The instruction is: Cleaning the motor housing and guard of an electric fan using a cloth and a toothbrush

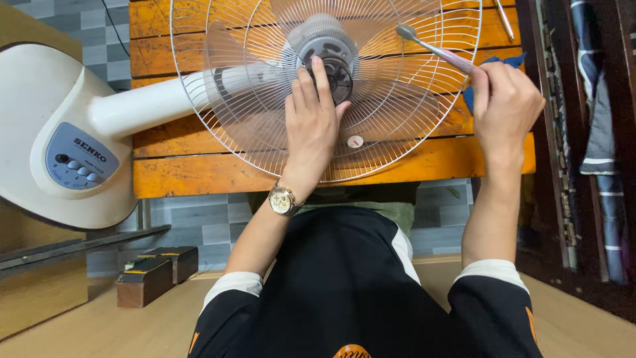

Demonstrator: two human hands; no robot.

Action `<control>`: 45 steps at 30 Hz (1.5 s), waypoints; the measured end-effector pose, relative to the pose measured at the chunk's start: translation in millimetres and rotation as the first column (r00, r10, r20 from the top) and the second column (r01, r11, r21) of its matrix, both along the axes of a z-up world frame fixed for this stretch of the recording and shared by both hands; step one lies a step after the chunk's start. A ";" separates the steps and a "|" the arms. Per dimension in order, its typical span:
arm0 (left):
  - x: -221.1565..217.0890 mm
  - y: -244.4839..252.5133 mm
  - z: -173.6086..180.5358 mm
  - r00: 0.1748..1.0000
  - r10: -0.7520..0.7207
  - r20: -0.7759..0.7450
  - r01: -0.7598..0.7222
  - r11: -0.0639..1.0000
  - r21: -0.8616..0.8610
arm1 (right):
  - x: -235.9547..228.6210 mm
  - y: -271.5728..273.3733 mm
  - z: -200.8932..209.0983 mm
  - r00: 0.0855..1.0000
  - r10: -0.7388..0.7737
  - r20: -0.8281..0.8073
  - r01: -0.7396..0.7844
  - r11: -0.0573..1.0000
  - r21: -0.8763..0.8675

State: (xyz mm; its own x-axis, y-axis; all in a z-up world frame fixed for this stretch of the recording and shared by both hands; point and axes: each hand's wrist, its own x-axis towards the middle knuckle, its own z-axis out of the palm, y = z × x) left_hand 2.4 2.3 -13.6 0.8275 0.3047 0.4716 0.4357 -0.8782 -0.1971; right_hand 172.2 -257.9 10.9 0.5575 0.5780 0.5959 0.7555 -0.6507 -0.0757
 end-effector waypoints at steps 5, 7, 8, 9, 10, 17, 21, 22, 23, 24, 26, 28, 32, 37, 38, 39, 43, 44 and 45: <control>0.7 0.7 -1.9 1.000 -0.009 0.015 0.009 1.000 -0.017 | 0.3 4.3 -5.7 0.995 0.076 -0.065 -0.070 0.994 0.089; 0.4 1.1 -1.1 1.000 -0.008 0.014 0.008 1.000 -0.021 | 2.4 9.3 -3.6 0.993 0.094 -0.068 -0.086 0.990 0.109; -0.6 0.4 -1.2 1.000 -0.008 0.010 0.009 1.000 -0.026 | 2.0 10.5 -3.1 0.991 0.111 -0.074 -0.101 0.987 0.128; -1.3 0.1 -1.7 1.000 -0.011 0.008 0.011 1.000 -0.027 | 3.8 14.2 -3.7 0.991 0.108 -0.076 -0.098 0.987 0.127; -0.8 0.1 -1.9 1.000 -0.005 0.007 0.005 1.000 -0.028 | 6.3 17.9 -3.8 0.992 0.108 -0.061 -0.100 0.986 0.130; -0.6 1.7 -5.5 0.998 -0.041 0.046 0.046 0.991 -0.125 | 15.2 45.0 -5.8 0.990 0.125 -0.071 -0.117 0.987 0.107; -1.9 1.9 -3.1 0.998 -0.037 0.049 0.042 0.994 -0.102 | 11.5 48.4 -0.3 1.000 0.026 0.002 -0.026 0.997 0.069; -2.5 2.2 -2.5 0.997 -0.042 0.058 0.048 0.992 -0.113 | 10.1 47.4 0.4 1.000 0.005 0.013 -0.006 0.998 0.069; -3.2 2.6 -1.9 0.997 -0.046 0.068 0.054 0.991 -0.124 | 8.5 46.4 1.1 1.000 -0.016 0.024 0.014 0.997 0.070; -3.9 3.3 -1.8 0.997 -0.042 0.071 0.051 0.991 -0.122 | 9.2 40.6 -3.4 1.000 -0.012 0.028 0.010 0.997 0.072; -4.2 4.9 -1.9 0.992 -0.057 0.112 0.071 0.990 -0.120 | 12.2 29.4 -12.0 0.993 -0.088 0.084 0.077 0.989 0.129; -1.9 10.0 -7.7 0.983 -0.083 0.166 0.108 0.983 -0.146 | 8.3 19.2 -15.0 0.999 -0.044 0.026 0.039 0.986 0.159; 3.8 12.0 -16.6 0.952 -0.121 0.280 0.172 0.971 -0.163 | 3.0 7.3 -28.3 0.992 0.069 -0.104 -0.044 0.974 0.223; 19.5 10.7 -38.5 0.942 -0.068 0.329 0.125 0.980 -0.155 | 11.4 -6.2 -65.7 0.983 0.076 -0.165 -0.030 0.964 0.264; 22.5 10.6 -41.9 0.938 -0.061 0.342 0.121 0.980 -0.156 | 15.8 -7.0 -72.8 0.983 0.051 -0.175 -0.003 0.965 0.264; 25.3 12.8 -40.9 0.937 -0.015 0.349 0.070 0.987 -0.146 | 17.5 -1.5 -76.4 0.981 0.104 -0.166 -0.056 0.961 0.272; 30.1 10.4 -45.0 0.929 -0.014 0.369 0.064 0.990 -0.123 | 22.9 3.3 -85.3 0.973 0.109 -0.203 -0.042 0.951 0.308; 32.5 9.0 -46.6 0.934 -0.023 0.357 0.078 0.987 -0.141 | 24.0 1.2 -85.3 0.974 0.105 -0.199 -0.035 0.944 0.329; 30.8 8.0 -41.5 0.933 0.007 0.361 0.048 0.989 -0.143 | 26.7 3.5 -86.0 0.972 0.135 -0.195 -0.065 0.943 0.327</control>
